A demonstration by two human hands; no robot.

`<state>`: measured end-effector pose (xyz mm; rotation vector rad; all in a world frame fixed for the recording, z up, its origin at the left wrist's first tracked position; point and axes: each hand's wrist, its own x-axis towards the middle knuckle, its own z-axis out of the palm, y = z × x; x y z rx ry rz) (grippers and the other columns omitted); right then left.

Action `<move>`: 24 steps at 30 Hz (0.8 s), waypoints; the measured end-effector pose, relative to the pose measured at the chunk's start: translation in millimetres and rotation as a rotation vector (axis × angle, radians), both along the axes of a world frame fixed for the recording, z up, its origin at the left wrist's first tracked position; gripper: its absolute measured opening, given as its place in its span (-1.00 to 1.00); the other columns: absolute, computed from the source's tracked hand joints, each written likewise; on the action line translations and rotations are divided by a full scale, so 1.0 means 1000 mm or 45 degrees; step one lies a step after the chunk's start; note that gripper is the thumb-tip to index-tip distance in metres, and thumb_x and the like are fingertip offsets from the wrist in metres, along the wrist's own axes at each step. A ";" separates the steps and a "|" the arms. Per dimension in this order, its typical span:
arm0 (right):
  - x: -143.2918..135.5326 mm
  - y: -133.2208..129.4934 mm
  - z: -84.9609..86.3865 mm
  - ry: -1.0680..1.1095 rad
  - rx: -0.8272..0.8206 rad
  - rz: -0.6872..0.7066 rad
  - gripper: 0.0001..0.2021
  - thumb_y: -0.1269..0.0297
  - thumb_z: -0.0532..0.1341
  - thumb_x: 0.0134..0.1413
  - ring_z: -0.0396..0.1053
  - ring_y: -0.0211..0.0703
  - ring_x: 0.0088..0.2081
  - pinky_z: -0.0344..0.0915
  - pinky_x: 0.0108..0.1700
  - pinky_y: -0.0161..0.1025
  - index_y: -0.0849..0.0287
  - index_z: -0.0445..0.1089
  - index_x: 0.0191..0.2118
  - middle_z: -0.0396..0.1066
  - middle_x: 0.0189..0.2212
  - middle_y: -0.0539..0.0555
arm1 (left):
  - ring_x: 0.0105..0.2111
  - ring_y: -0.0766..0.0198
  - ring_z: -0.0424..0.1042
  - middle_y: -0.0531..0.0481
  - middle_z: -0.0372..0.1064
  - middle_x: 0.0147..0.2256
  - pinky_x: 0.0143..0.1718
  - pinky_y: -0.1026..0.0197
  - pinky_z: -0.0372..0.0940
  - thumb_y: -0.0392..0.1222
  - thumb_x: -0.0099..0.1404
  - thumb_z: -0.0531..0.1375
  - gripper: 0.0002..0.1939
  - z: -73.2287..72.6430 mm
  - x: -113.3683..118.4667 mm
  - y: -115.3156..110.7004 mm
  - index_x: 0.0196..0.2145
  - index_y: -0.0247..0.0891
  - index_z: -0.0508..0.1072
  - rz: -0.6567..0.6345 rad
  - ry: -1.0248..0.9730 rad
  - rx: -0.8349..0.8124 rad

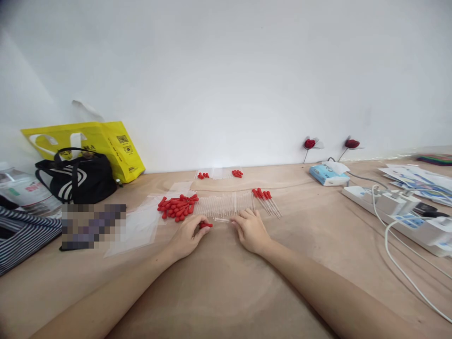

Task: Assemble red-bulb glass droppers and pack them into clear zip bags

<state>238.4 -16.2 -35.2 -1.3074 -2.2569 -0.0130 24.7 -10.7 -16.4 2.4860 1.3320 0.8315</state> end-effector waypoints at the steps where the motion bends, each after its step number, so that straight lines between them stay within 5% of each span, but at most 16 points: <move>1: -0.001 -0.001 0.001 -0.004 0.002 -0.010 -0.77 0.36 -0.05 0.14 0.20 -0.16 -0.27 -0.06 -0.28 -0.22 0.12 0.34 -0.24 0.35 -0.38 0.07 | -0.34 0.23 0.31 0.02 0.37 -0.40 -0.25 0.17 0.17 -0.25 0.18 0.07 -0.91 -0.001 -0.001 0.000 -0.37 -0.22 0.37 0.018 0.004 0.006; 13: -0.007 -0.003 0.003 0.051 -0.012 0.082 -0.78 0.35 -0.05 0.14 0.22 -0.19 -0.28 -0.09 -0.25 -0.20 0.15 0.34 -0.28 0.36 -0.37 0.06 | -0.30 0.21 0.33 0.02 0.44 -0.32 -0.27 0.16 0.12 -0.17 0.25 0.01 -0.80 -0.006 -0.004 0.004 -0.28 -0.17 0.41 0.058 0.018 0.056; 24: -0.008 -0.001 0.000 0.187 -0.105 0.331 -0.73 0.40 -0.04 0.13 0.27 -0.20 -0.22 0.05 -0.17 -0.21 0.15 0.31 -0.11 0.36 -0.25 0.11 | -0.38 0.23 0.37 0.01 0.45 -0.40 -0.28 0.17 0.14 -0.19 0.22 0.05 -0.82 -0.003 -0.003 0.003 -0.36 -0.20 0.44 0.042 -0.051 0.119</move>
